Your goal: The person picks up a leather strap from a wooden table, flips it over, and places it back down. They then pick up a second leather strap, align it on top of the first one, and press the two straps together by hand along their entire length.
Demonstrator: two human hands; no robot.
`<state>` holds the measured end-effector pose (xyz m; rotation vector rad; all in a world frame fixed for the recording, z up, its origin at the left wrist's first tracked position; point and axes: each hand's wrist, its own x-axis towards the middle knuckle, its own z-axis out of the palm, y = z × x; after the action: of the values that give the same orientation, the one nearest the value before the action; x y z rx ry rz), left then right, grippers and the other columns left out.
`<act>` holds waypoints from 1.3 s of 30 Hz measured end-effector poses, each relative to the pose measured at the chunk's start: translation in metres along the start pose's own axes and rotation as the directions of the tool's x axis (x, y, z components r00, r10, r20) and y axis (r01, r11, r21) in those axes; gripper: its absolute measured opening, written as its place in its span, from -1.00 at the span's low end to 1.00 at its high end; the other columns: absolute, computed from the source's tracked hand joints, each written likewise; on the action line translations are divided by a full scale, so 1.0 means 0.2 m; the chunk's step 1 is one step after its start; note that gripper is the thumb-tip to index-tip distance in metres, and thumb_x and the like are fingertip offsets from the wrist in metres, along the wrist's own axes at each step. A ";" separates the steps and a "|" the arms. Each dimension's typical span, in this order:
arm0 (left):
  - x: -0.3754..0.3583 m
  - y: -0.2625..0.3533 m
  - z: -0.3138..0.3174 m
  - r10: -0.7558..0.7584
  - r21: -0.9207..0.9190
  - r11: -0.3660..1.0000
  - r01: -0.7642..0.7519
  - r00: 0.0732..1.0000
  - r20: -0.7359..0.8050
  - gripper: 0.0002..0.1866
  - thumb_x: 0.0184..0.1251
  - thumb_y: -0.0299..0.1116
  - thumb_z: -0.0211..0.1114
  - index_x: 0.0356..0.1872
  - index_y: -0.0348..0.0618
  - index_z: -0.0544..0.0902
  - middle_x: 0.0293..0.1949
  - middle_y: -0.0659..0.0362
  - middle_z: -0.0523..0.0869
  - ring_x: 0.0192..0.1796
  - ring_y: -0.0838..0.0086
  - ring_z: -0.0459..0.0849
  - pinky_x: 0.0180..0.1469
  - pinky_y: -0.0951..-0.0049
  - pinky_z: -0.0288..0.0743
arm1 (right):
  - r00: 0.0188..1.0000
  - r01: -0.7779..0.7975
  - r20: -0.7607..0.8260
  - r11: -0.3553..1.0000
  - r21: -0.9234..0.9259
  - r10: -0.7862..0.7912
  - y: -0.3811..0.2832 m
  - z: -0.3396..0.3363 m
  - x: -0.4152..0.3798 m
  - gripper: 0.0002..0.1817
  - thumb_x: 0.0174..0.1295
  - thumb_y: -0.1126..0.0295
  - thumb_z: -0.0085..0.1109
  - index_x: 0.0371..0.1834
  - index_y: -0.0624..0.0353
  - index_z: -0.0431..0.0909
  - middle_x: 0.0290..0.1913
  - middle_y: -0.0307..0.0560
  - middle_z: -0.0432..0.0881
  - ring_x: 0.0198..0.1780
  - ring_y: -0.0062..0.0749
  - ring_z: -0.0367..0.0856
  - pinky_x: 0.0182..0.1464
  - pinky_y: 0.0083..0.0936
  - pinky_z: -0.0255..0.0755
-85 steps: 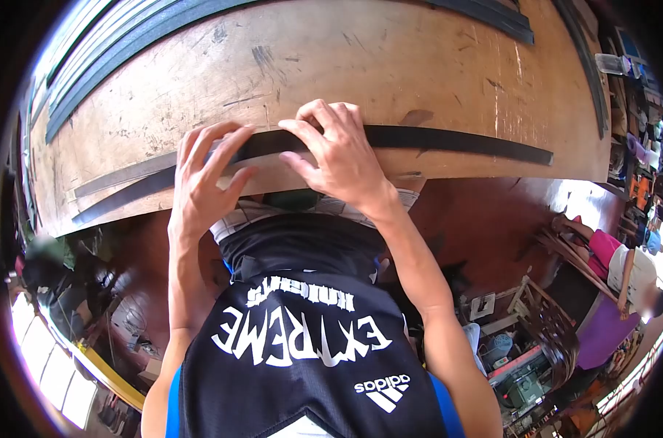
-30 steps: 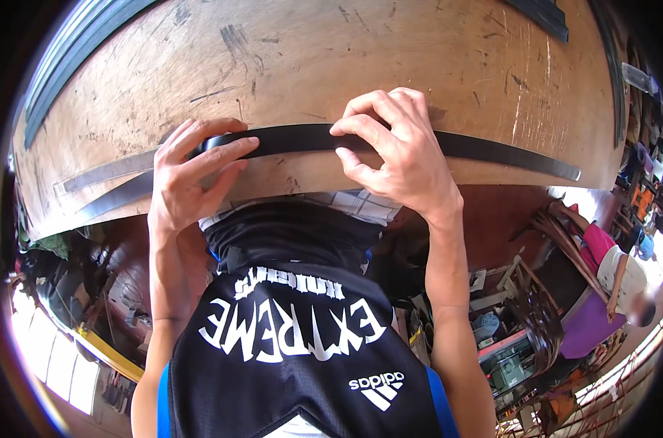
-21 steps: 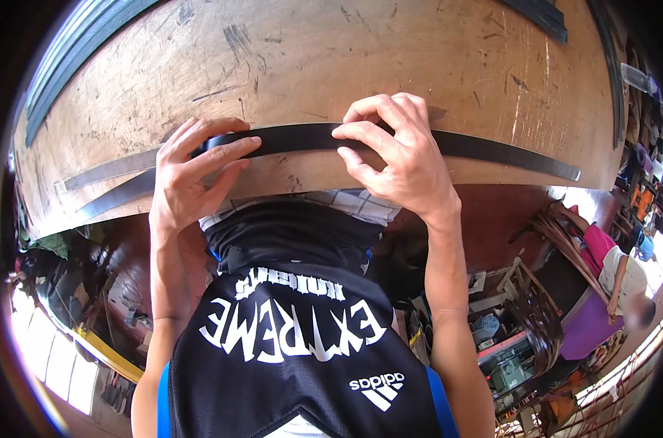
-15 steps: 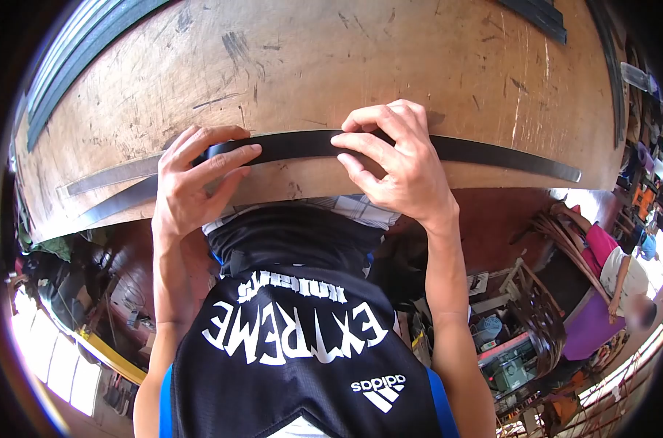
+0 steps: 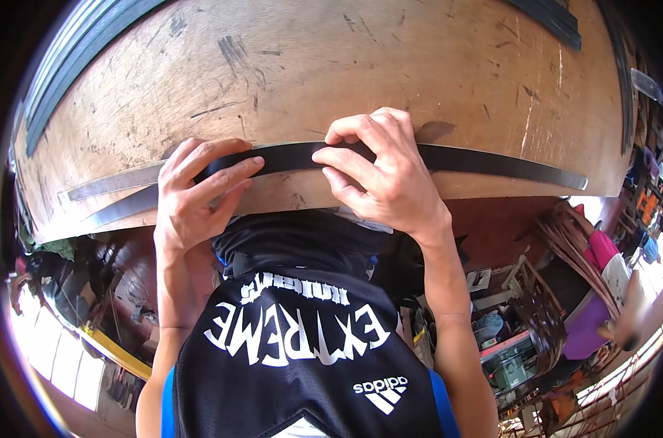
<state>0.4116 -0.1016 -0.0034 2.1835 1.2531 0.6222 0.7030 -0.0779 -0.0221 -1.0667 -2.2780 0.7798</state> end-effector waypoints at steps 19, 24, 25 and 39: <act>-0.02 -0.02 0.03 0.012 0.038 0.999 -0.011 0.999 -0.035 -0.45 -0.02 -0.57 0.59 0.09 0.13 0.90 0.10 0.18 0.84 -0.05 0.23 0.79 0.02 0.22 0.72 | 0.998 0.060 0.020 0.998 -0.018 -0.059 -0.02 0.07 0.06 -0.74 0.09 0.48 0.52 -0.14 0.01 0.76 -0.01 -0.31 0.63 0.04 -0.28 0.60 0.29 -0.16 0.40; -0.02 -0.02 0.04 0.029 0.042 0.999 -0.027 0.999 -0.044 -0.45 -0.03 -0.57 0.58 0.09 0.13 0.90 0.09 0.19 0.84 -0.05 0.23 0.78 0.01 0.22 0.71 | 0.997 0.072 0.005 0.997 -0.021 -0.071 -0.03 0.07 0.07 -0.73 0.10 0.48 0.52 -0.12 0.01 0.76 -0.01 -0.31 0.63 0.03 -0.27 0.60 0.30 -0.15 0.38; -0.02 -0.02 0.04 0.022 0.045 0.999 -0.020 0.999 -0.045 -0.46 -0.03 -0.56 0.58 0.08 0.12 0.90 0.08 0.19 0.84 -0.06 0.23 0.78 0.01 0.22 0.71 | 0.998 0.069 0.004 0.997 -0.019 -0.069 -0.04 0.07 0.08 -0.72 0.11 0.47 0.52 -0.10 0.01 0.75 -0.01 -0.30 0.63 0.03 -0.26 0.59 0.31 -0.14 0.37; -0.01 0.00 0.03 -0.009 0.045 0.999 0.011 0.999 -0.032 -0.47 -0.09 -0.57 0.58 0.02 0.09 0.90 0.06 0.21 0.85 -0.11 0.24 0.77 -0.05 0.22 0.68 | 0.999 0.041 0.029 0.999 0.011 -0.041 -0.07 0.11 0.09 -0.72 0.12 0.46 0.53 -0.10 0.02 0.71 0.00 -0.29 0.62 0.07 -0.21 0.57 0.33 -0.11 0.34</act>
<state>0.4148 -0.1051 -0.0076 2.2107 1.3053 0.6328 0.6714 -0.0763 -0.0244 -1.0070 -2.3108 0.7945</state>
